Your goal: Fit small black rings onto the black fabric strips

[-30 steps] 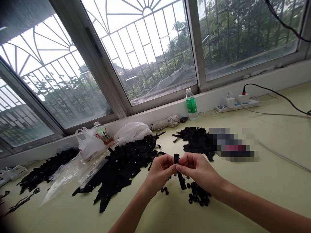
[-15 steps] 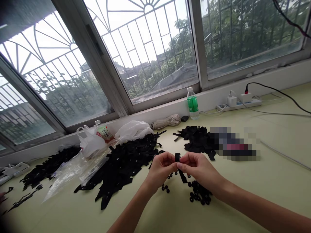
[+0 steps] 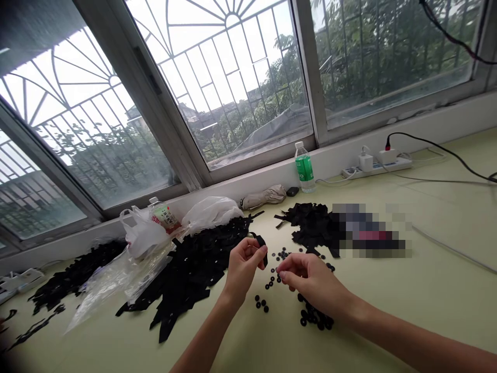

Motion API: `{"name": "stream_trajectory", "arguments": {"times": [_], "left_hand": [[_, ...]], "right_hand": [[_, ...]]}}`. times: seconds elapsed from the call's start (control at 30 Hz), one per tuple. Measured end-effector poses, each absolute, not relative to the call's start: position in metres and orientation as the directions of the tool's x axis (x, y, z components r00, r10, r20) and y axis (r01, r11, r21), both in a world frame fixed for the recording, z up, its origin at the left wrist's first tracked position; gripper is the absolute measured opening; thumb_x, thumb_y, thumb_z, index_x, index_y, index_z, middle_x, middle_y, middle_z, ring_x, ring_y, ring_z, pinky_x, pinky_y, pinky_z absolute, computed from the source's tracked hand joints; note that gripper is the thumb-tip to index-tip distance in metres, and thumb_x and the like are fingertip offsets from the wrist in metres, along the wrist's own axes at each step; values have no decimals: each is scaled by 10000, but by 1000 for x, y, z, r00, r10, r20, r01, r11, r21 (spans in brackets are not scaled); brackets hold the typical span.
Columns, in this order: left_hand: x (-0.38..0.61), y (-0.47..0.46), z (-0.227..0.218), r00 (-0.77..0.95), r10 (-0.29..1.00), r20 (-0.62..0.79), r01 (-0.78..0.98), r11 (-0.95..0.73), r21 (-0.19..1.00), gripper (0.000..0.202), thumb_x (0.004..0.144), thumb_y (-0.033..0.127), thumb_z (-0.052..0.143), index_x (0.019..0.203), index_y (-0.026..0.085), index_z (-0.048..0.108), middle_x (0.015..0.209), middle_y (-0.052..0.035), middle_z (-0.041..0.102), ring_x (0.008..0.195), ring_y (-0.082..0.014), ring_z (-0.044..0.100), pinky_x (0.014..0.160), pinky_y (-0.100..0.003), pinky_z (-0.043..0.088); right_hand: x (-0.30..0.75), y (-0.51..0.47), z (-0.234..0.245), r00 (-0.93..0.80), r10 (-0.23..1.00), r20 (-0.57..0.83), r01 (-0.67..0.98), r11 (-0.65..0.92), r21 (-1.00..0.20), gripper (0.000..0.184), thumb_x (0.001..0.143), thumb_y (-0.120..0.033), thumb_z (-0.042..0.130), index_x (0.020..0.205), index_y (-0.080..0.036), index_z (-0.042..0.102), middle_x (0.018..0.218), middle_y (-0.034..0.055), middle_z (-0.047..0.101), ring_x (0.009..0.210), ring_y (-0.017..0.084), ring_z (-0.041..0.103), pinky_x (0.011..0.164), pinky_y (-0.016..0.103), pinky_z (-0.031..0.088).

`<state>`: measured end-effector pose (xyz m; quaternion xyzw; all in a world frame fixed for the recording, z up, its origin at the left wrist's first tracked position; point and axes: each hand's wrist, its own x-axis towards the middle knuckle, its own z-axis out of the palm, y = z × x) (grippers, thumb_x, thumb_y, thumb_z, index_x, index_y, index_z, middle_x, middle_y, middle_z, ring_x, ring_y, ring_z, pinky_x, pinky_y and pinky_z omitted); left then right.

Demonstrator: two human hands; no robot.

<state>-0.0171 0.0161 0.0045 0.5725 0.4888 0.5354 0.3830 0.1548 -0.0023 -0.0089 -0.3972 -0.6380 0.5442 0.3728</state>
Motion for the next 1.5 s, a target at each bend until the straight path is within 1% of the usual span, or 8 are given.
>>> {"name": "stream_trajectory", "arguments": {"times": [0.2, 0.33, 0.47, 0.67, 0.77, 0.9, 1.3, 1.5], "left_hand": [[-16, 15, 3, -50, 976, 213, 134, -205, 970, 193, 742, 282, 666, 747, 169, 510, 520, 32, 562, 462, -105, 533, 474, -210, 454], [-14, 15, 1, -19, 978, 208, 166, -202, 965, 198, 751, 298, 653, 746, 176, 497, 501, 37, 552, 467, -118, 540, 465, -218, 462], [-11, 11, 0, 60, 970, 235, 288, -242, 927, 178, 777, 294, 620, 743, 194, 476, 494, 44, 550, 447, -120, 533, 455, -213, 432], [-8, 0, -2, 376, 887, 268, 661, -460, 593, 45, 773, 163, 558, 764, 207, 556, 584, 34, 597, 547, -122, 538, 535, -208, 400], [-9, -3, -2, 496, 840, 220, 716, -539, 444, 132, 771, 121, 514, 816, 220, 589, 656, 30, 623, 597, -126, 543, 551, -208, 382], [-10, -4, -2, 526, 826, 203, 748, -563, 352, 136, 771, 142, 510, 820, 218, 611, 700, 15, 637, 615, -138, 538, 552, -220, 364], [-9, 2, -5, 411, 860, 303, 611, -507, 608, 58, 755, 165, 584, 726, 212, 600, 645, 6, 620, 590, -145, 552, 553, -222, 417], [-7, 4, 1, 266, 878, 398, 570, -476, 670, 88, 754, 170, 604, 685, 192, 553, 715, -5, 571, 644, -135, 536, 573, -217, 437]], "right_hand": [[154, -11, -8, -494, 853, 168, 269, 334, -904, 164, 841, -272, 511, 792, -185, 641, 661, 2, 591, 596, 131, 499, 534, 228, 381], [155, -14, -15, -668, 691, 274, 324, 602, -730, 174, 807, -130, 484, 794, -188, 648, 738, 19, 637, 642, 132, 553, 586, 220, 404], [157, -18, -14, -782, 562, 271, 359, 761, -540, 200, 812, -118, 474, 792, -199, 656, 796, 40, 641, 732, 164, 580, 638, 242, 414], [159, -21, -11, -791, 541, 285, 343, 779, -525, 191, 797, -87, 482, 777, -199, 635, 822, 31, 641, 754, 151, 583, 650, 222, 415], [158, -20, -13, -796, 526, 299, 321, 786, -527, 172, 785, -85, 495, 742, -197, 617, 800, 19, 643, 746, 146, 581, 650, 221, 412], [158, -19, -14, -788, 544, 288, 329, 768, -550, 172, 785, -86, 493, 755, -195, 622, 842, 31, 654, 782, 155, 591, 675, 227, 424], [157, -19, -12, -786, 549, 283, 329, 760, -561, 191, 803, -90, 478, 770, -189, 638, 844, 49, 642, 772, 167, 587, 674, 242, 442], [160, -11, -14, -773, 552, 313, 341, 778, -528, 211, 832, -82, 450, 778, -178, 629, 817, 52, 621, 733, 155, 570, 639, 231, 420]]}}
